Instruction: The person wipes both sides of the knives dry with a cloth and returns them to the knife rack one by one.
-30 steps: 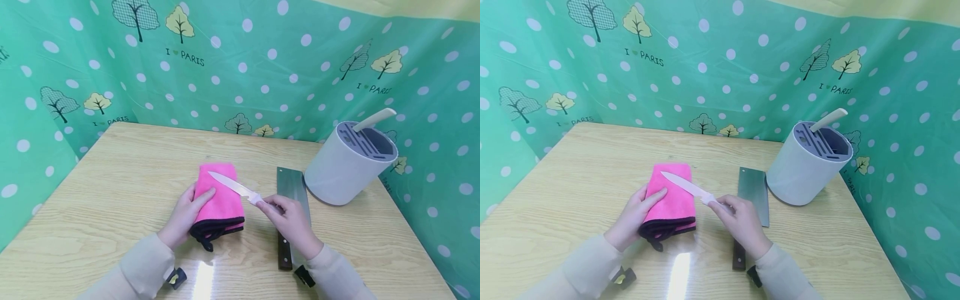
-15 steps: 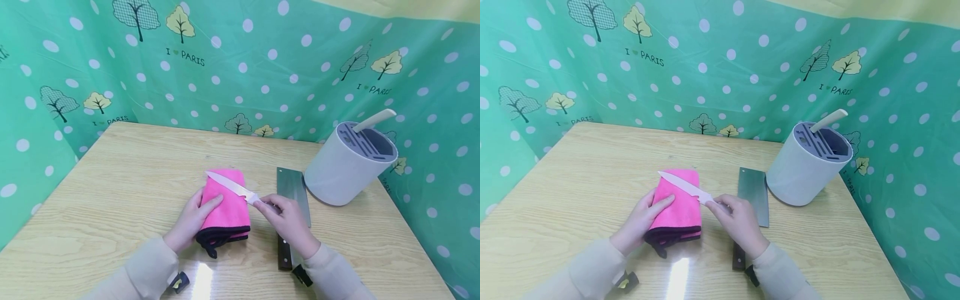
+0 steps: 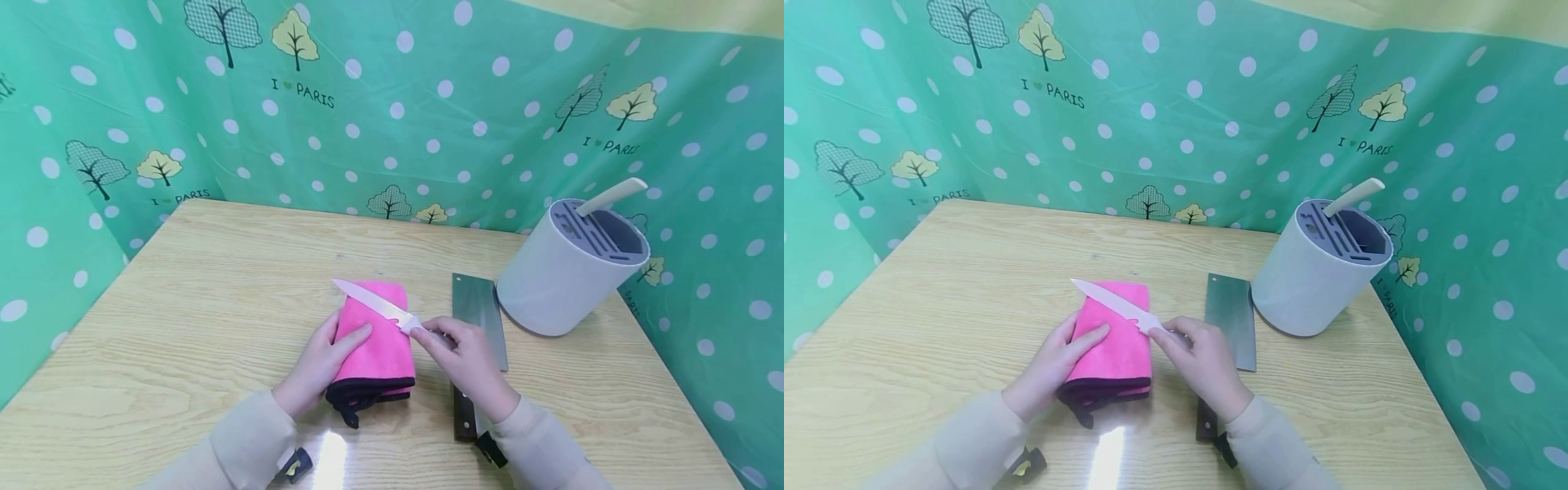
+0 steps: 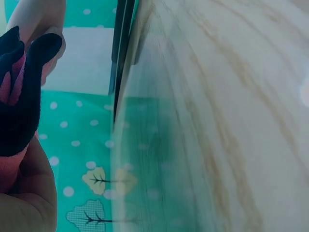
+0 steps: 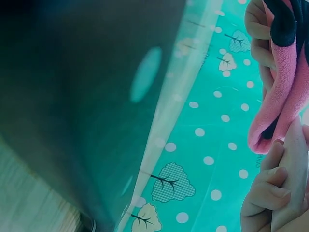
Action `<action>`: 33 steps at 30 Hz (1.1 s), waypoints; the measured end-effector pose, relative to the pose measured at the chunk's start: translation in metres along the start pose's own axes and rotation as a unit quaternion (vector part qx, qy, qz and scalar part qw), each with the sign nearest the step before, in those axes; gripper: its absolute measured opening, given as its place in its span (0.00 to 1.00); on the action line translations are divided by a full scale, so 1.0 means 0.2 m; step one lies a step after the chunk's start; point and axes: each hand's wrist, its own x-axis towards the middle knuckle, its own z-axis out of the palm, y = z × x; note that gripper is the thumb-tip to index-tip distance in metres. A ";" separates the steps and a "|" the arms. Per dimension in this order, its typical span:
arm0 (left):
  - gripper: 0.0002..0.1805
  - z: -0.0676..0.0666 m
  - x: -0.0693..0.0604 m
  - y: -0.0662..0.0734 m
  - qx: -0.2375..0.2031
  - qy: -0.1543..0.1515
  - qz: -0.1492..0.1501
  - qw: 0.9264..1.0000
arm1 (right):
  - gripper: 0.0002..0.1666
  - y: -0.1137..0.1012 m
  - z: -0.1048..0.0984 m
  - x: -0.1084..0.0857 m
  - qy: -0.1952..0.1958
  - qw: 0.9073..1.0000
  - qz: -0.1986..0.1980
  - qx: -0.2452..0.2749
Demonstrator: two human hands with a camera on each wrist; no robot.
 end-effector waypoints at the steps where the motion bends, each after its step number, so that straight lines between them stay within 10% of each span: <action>1: 0.30 0.00 0.00 0.00 0.001 -0.002 0.001 1.000 | 0.08 0.00 0.00 0.00 0.000 1.000 -0.001 0.001; 33: 0.30 0.01 0.01 -0.02 0.046 0.014 -0.005 0.999 | 0.11 0.00 -0.01 -0.02 -0.020 0.999 0.039 0.017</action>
